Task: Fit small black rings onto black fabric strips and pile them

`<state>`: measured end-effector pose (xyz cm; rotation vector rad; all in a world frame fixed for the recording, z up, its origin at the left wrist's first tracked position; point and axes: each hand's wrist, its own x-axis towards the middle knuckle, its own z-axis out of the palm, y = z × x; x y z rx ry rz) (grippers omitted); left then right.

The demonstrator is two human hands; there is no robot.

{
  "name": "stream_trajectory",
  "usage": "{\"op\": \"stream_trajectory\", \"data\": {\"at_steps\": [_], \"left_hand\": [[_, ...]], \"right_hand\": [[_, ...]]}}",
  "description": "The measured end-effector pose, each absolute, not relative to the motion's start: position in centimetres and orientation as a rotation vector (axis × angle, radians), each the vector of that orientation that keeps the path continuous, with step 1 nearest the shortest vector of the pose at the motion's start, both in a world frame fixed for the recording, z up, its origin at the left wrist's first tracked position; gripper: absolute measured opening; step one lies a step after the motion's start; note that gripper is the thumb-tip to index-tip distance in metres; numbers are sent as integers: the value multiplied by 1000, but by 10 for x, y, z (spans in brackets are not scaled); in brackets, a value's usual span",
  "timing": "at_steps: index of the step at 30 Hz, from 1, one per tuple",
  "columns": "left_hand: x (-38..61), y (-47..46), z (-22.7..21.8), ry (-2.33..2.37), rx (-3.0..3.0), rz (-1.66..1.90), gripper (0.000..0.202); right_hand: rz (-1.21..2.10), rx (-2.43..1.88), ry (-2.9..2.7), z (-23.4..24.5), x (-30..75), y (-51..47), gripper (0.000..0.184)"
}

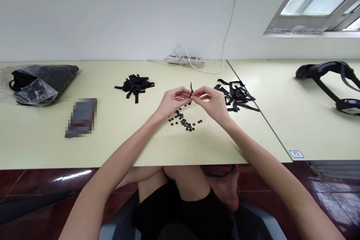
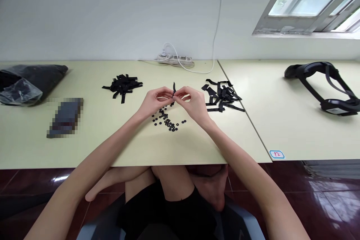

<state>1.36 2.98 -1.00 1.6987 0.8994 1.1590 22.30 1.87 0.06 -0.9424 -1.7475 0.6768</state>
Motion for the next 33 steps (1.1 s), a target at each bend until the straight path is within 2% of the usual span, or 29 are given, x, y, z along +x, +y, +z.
{"op": "stream_trajectory", "data": {"at_steps": [5, 11, 15, 20, 26, 33], "left_hand": [[14, 31, -10, 918, 1678, 1164, 39], [12, 31, -8, 894, 1677, 1144, 37], [12, 30, -7, 856, 1688, 1094, 35], [13, 27, -4, 838, 1710, 1110, 32], [13, 27, -1, 852, 1662, 1121, 42], [13, 26, 1, 913, 1707, 1161, 34]], "right_hand": [[722, -964, -1721, 0, 224, 21, 5], [973, -1041, -1603, -5, 226, 30, 33], [1137, -1034, -1574, -9, 228, 35, 43], [1105, -1007, -1625, -8, 231, 35, 39], [968, -958, -1651, -5, 232, 34, 28], [979, -922, -1651, -7, 231, 34, 30]]}}
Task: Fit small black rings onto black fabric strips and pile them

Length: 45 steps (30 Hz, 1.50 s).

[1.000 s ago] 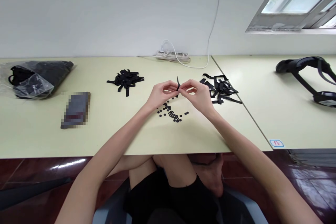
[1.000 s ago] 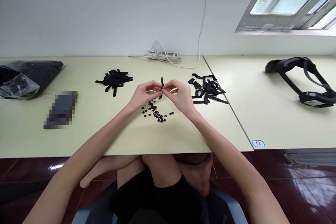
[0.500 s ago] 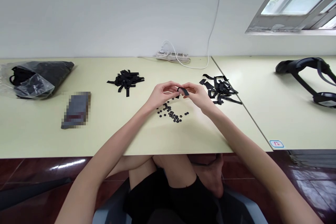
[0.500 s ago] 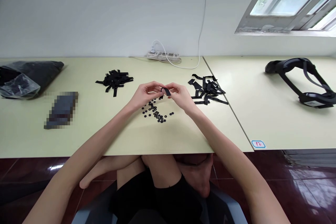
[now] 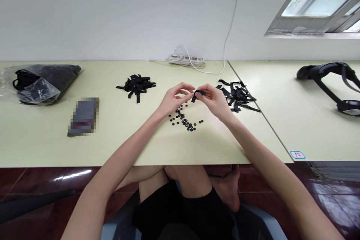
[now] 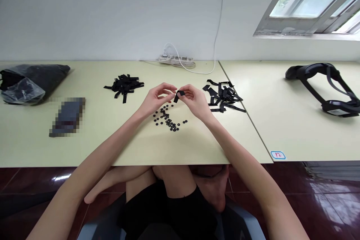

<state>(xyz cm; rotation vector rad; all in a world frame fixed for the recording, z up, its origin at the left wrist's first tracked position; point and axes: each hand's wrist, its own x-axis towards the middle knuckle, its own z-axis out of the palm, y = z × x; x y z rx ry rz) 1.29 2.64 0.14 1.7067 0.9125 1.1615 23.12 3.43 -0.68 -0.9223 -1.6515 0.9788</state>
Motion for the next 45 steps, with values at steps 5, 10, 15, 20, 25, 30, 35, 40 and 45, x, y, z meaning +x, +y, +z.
{"op": "stream_trajectory", "data": {"at_steps": [5, 10, 15, 20, 25, 30, 35, 40, 45], "left_hand": [[14, 26, 1, 897, 1711, 1153, 30], [14, 30, -3, 860, 1663, 1173, 34], [11, 35, -7, 839, 1646, 1140, 33], [10, 33, -7, 857, 1662, 1158, 36], [13, 25, -1, 933, 1819, 1272, 26], [16, 17, 4, 974, 2011, 1413, 14], [19, 11, 5, 910, 2147, 1545, 12], [18, 11, 5, 910, 2213, 1559, 18], [15, 16, 3, 827, 2346, 1639, 10]], "right_hand": [[875, -936, -1706, -7, 228, 30, 24], [822, -937, -1740, -3, 225, 23, 21], [848, -898, -1699, 1, 225, 19, 24], [831, -909, -1687, 4, 227, 19, 27], [795, -908, -1682, 5, 226, 18, 25], [677, -875, -1687, 5, 221, 10, 18], [513, -894, -1683, 8, 220, 3, 12], [363, -861, -1723, 7, 224, 5, 11], [336, -795, -1753, 7, 226, 9, 12]]}}
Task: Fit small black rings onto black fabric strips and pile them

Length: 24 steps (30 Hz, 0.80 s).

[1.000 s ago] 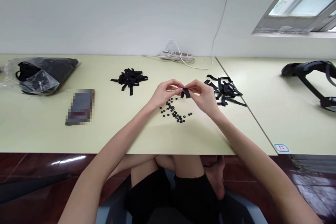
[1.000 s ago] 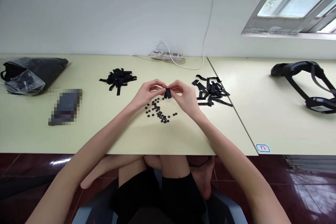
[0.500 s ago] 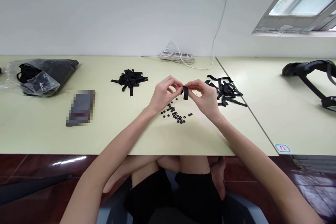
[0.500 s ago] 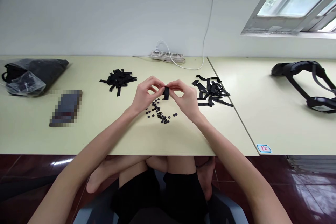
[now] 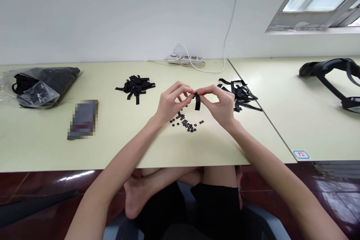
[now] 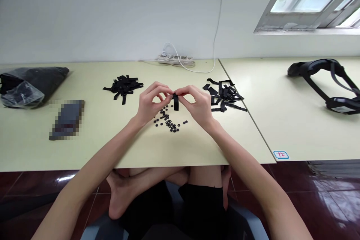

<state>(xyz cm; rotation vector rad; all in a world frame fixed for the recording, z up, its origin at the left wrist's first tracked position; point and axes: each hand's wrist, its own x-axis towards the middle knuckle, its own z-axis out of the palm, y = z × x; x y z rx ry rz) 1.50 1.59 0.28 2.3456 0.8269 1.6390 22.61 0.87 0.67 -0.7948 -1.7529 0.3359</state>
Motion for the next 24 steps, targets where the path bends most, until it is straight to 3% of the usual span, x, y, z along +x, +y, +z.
{"op": "stream_trajectory", "data": {"at_steps": [9, 13, 18, 24], "left_hand": [[12, 23, -2, 789, 2472, 1641, 10], [6, 29, -6, 906, 2439, 1637, 7], [3, 33, -8, 971, 2389, 1629, 8], [6, 31, -10, 991, 2421, 1569, 7]], "right_hand": [[593, -807, -1797, 3, 230, 20, 5], [762, -1014, -2086, 0, 239, 25, 7], [998, -899, -2425, 4, 236, 17, 12], [903, -807, -2490, -4, 227, 13, 13]]}}
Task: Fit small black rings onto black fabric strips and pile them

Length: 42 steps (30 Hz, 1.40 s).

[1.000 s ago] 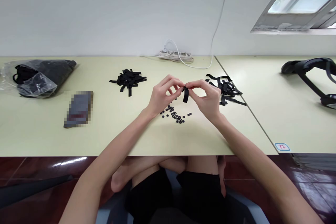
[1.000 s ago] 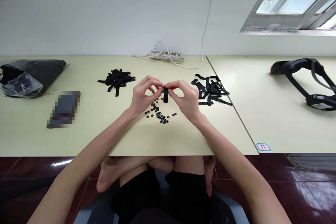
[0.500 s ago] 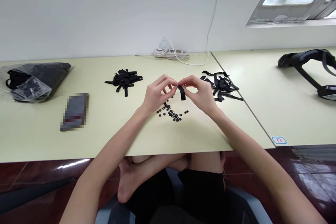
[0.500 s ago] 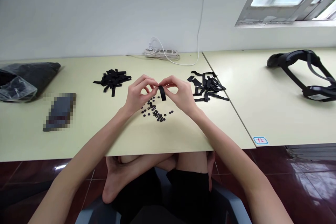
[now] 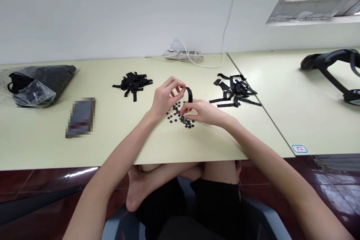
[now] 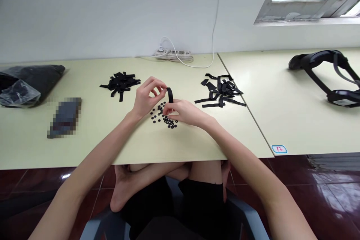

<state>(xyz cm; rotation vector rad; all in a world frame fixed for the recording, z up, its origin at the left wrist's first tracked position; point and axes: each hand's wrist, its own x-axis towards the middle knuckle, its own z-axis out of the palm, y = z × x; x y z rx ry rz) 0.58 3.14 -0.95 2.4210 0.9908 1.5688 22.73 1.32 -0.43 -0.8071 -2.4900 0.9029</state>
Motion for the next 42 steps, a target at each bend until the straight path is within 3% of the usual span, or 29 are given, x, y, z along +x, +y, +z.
{"op": "stream_trajectory", "data": {"at_steps": [42], "left_hand": [[3, 30, -7, 974, 2436, 1559, 6]], "right_hand": [[914, -851, -2470, -3, 224, 12, 14]]}}
